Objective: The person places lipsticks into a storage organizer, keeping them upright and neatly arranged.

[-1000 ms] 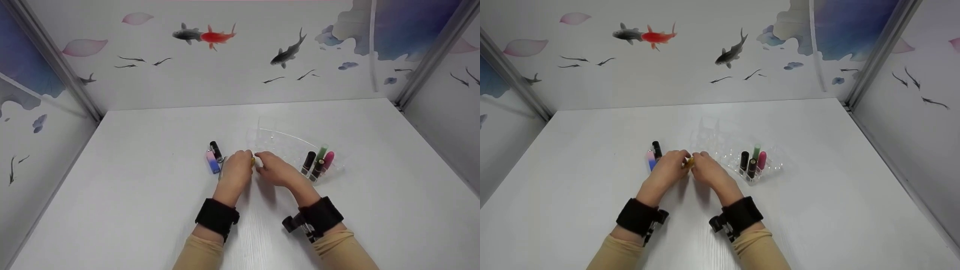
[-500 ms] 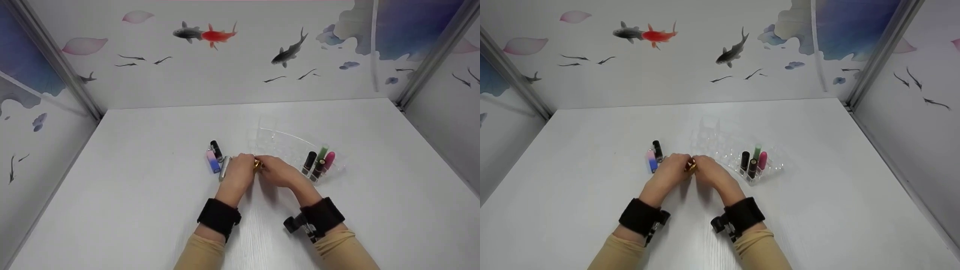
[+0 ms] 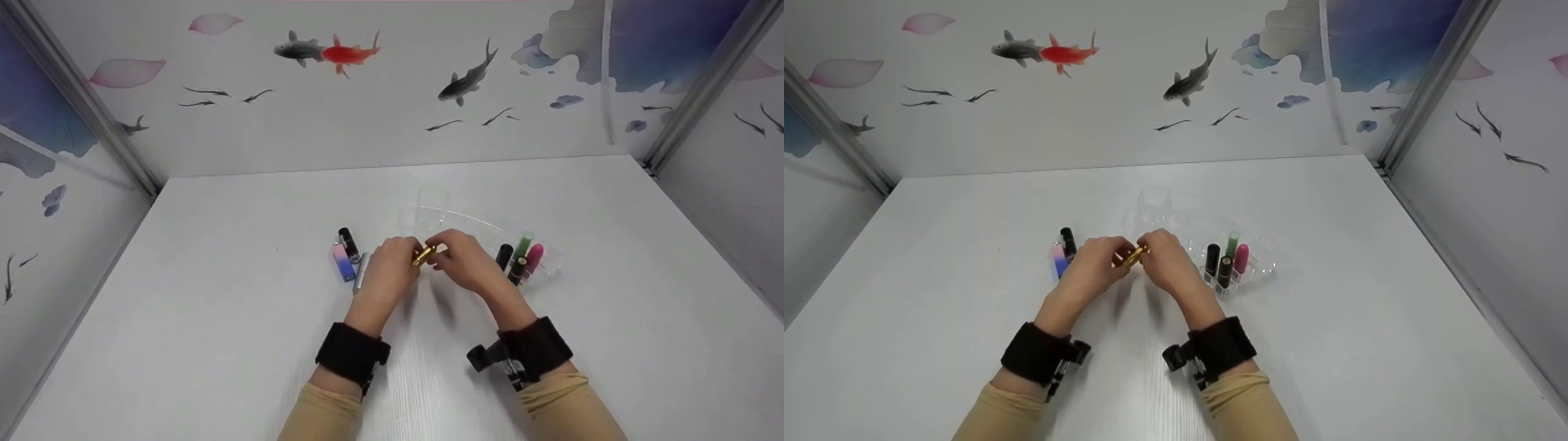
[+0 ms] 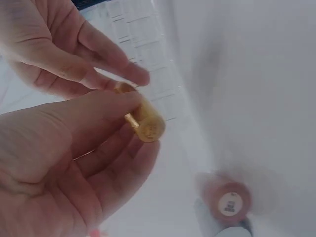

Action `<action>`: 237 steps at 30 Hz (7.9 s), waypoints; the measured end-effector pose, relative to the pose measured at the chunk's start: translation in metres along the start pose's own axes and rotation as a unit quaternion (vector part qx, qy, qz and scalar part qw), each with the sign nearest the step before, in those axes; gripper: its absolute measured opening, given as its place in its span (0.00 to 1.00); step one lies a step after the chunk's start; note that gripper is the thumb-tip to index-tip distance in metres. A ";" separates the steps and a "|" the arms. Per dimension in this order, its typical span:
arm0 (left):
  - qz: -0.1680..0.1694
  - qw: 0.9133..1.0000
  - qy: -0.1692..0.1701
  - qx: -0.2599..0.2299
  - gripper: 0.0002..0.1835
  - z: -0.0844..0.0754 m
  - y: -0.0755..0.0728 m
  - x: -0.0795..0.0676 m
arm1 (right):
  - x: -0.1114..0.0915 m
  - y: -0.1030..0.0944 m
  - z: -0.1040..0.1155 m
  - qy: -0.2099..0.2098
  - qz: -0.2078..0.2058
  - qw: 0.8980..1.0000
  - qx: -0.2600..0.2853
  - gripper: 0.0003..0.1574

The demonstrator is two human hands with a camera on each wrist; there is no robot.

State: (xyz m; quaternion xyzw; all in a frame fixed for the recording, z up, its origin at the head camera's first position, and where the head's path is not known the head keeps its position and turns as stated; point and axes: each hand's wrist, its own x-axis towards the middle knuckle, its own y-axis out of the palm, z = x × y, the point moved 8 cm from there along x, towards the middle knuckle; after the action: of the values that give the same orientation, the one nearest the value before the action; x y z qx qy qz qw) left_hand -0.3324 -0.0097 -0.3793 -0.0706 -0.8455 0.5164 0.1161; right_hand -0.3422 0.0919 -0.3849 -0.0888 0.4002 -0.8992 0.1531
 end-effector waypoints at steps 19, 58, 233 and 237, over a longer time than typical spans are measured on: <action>-0.173 0.971 0.144 -0.080 0.18 -0.047 -0.027 -0.007 | -0.032 -0.088 0.014 -0.046 -0.137 0.987 0.069 0.13; 0.120 0.977 0.165 -0.056 0.43 -0.073 0.052 -0.012 | -0.028 -0.082 -0.012 -0.004 -0.081 0.987 -0.141 0.10; 0.069 0.983 -0.132 0.104 0.16 0.042 -0.009 -0.012 | -0.005 0.062 0.026 -0.096 0.121 0.988 -0.003 0.37; 0.087 0.984 -0.108 0.109 0.16 0.036 -0.005 -0.013 | -0.005 0.060 0.024 -0.093 0.110 0.990 -0.001 0.36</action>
State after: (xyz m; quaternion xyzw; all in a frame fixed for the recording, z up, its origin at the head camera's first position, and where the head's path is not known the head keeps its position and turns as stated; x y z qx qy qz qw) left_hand -0.3295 -0.0457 -0.3920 -0.0746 -0.7823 0.6183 -0.0143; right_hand -0.3188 0.0384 -0.4138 -0.1278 0.3926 -0.8643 0.2872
